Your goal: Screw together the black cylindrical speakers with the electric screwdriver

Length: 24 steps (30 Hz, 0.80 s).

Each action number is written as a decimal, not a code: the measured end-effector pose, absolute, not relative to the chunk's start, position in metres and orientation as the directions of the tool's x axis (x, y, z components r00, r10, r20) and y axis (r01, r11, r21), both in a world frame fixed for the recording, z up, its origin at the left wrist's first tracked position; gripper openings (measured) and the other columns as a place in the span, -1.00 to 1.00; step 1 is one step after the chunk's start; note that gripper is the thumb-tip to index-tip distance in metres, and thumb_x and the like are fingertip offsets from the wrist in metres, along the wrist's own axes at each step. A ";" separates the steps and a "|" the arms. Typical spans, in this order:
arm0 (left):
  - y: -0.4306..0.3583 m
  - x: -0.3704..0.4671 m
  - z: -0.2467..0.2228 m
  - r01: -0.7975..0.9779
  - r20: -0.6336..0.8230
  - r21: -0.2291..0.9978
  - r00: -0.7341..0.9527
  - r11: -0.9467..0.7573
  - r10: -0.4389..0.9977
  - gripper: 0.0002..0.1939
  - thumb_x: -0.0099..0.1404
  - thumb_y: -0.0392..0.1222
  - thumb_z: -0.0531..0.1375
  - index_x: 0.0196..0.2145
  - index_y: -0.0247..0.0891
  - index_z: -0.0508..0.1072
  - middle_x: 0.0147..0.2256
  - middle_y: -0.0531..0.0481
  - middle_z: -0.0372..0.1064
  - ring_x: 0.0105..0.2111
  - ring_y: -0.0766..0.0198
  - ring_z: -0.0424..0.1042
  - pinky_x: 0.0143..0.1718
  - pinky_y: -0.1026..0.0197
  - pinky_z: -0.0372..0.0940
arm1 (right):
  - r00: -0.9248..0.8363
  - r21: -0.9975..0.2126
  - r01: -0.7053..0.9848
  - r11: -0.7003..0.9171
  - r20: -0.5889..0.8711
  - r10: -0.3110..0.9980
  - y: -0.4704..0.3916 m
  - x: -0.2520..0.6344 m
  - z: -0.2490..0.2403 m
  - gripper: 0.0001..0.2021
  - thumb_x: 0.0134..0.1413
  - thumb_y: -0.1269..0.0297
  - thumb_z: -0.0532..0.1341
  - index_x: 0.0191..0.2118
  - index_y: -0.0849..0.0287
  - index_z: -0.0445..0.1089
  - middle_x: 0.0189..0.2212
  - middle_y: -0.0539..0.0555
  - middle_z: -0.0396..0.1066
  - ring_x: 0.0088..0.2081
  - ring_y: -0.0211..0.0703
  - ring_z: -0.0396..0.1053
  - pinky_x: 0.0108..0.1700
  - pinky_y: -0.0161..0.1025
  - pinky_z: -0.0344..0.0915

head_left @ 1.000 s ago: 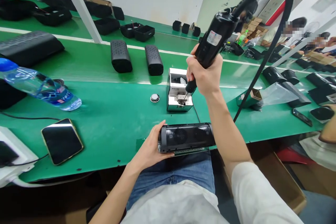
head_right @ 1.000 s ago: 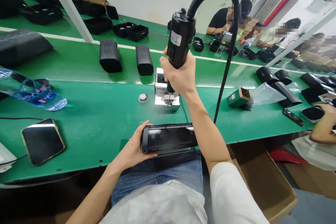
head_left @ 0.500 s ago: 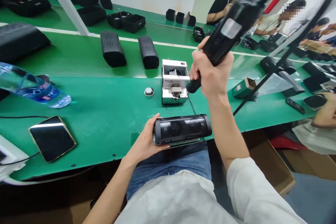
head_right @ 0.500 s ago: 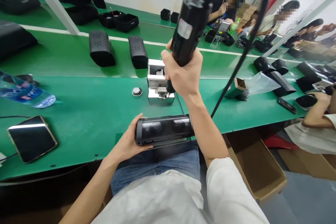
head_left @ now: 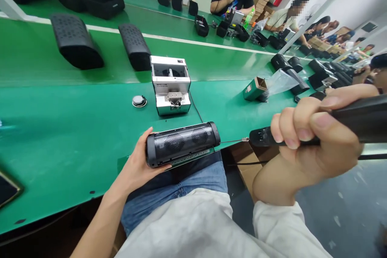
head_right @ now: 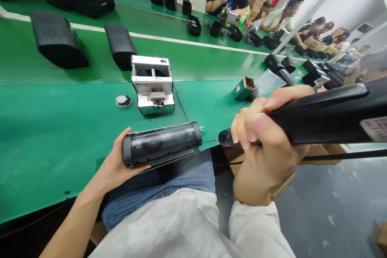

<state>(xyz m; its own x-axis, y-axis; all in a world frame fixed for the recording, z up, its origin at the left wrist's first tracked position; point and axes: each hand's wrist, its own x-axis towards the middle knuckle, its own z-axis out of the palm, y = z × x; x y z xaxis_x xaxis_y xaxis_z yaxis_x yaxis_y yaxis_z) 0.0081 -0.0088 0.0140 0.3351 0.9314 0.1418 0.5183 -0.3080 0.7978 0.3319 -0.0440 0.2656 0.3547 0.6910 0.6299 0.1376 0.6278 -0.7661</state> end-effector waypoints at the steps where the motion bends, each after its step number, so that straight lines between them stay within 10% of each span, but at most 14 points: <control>1: -0.009 0.008 0.014 0.525 0.139 0.796 0.328 -0.303 0.934 0.22 0.26 0.16 0.51 0.61 -0.05 -0.11 0.36 -0.26 0.34 0.28 -0.23 0.53 0.31 -0.23 0.46 | 0.343 -0.763 0.124 0.634 0.633 0.694 -0.044 0.333 0.262 -0.66 -0.09 0.32 0.55 -0.42 -0.01 0.33 -0.73 -0.25 0.11 -0.82 -0.38 -0.11 -0.81 -0.29 -0.07; 24: -0.019 0.003 0.012 0.451 0.071 0.863 0.339 -0.228 0.938 0.28 0.18 -0.13 0.60 0.58 0.16 -0.09 0.46 -0.23 0.23 0.43 -0.29 0.37 0.47 -0.36 0.29 | 0.013 -0.817 -0.114 0.566 0.568 0.823 -0.041 0.335 0.179 -0.83 0.44 0.52 0.21 -0.12 0.06 0.34 -0.54 -0.17 0.22 -0.60 -0.39 0.19 -0.48 -0.38 0.24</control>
<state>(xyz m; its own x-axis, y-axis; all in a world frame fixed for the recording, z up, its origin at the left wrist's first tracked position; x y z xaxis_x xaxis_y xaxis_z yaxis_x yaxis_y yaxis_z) 0.0029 -0.0187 0.0119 0.3385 0.9383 0.0707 0.4510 -0.2277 0.8630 0.3352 -0.0410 0.1790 0.0130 0.8229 0.5681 -0.1137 0.5657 -0.8167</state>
